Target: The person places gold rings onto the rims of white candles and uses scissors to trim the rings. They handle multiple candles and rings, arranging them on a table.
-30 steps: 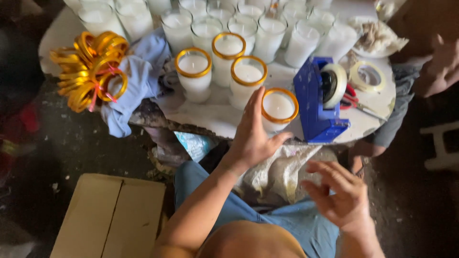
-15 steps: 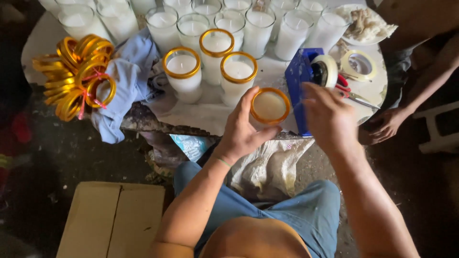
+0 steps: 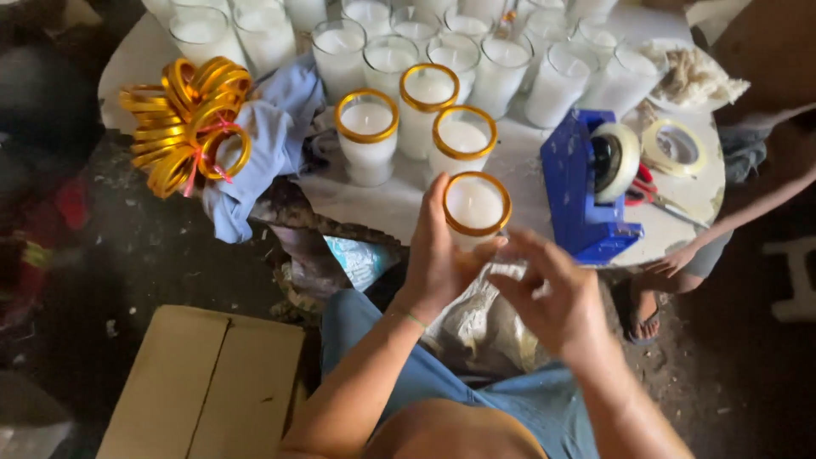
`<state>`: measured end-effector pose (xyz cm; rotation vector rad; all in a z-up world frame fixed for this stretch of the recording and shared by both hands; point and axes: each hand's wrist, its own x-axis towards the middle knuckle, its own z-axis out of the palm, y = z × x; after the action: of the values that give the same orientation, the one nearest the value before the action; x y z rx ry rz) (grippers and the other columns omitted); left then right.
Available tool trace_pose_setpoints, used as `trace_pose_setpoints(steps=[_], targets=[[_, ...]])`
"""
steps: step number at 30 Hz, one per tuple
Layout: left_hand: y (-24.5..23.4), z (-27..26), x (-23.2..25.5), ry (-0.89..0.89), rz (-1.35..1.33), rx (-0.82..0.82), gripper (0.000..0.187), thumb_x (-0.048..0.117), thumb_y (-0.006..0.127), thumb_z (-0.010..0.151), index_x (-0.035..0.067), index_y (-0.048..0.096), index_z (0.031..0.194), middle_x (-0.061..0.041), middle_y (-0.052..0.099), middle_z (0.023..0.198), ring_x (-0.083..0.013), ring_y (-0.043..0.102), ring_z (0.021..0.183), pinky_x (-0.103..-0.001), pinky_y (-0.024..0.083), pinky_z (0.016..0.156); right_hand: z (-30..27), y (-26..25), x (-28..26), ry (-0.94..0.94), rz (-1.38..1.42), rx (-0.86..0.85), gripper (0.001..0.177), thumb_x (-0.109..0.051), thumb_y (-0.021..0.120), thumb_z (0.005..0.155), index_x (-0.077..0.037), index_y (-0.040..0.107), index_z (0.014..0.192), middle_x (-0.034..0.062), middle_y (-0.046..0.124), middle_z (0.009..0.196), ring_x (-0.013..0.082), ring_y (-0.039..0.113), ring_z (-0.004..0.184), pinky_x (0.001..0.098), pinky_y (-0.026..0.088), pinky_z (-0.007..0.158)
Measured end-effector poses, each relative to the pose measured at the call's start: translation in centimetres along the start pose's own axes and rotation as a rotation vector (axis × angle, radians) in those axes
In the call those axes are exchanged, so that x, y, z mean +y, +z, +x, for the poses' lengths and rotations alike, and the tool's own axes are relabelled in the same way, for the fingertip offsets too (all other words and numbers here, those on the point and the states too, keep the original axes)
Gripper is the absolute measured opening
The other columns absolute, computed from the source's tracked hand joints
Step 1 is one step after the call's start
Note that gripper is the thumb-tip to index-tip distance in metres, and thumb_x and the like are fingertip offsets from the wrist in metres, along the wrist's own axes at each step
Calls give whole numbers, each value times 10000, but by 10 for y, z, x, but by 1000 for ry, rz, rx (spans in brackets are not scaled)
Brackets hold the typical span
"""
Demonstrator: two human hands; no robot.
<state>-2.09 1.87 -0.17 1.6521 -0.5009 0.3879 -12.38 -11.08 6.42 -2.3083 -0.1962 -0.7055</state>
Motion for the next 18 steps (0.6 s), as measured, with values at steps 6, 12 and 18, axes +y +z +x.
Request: trace_pose_setpoints(steps=[6, 12, 18], targets=[[-8, 10, -1, -22, -27, -87, 1042, 329, 921, 648, 54, 406, 1510, -246, 566, 1415, -440, 598, 1292, -513, 498, 1100, -36, -8, 19, -54, -439, 14, 57, -214, 784, 852, -247, 738, 855, -27, 670, 614, 223, 650, 545, 365, 540, 583], [-28, 33, -20, 18, -230, -371, 1097, 228, 1007, 545, 123, 460, 1491, -136, 624, 1397, -338, 591, 1334, -468, 456, 1148, 60, -11, 26, -253, -55, -84, 153, -44, 717, 933, -26, 740, 1084, 166, 714, 849, 433, 697, 752, 497, 541, 649], [-46, 20, 13, 1, -48, -257, 1047, 72, 851, 701, -20, 276, 1571, -286, 526, 1461, -461, 521, 1366, -562, 415, 1151, 49, 6, 32, -270, -90, -49, 147, -64, 764, 917, -7, 756, 1052, 132, 722, 848, 378, 715, 748, 423, 583, 703]])
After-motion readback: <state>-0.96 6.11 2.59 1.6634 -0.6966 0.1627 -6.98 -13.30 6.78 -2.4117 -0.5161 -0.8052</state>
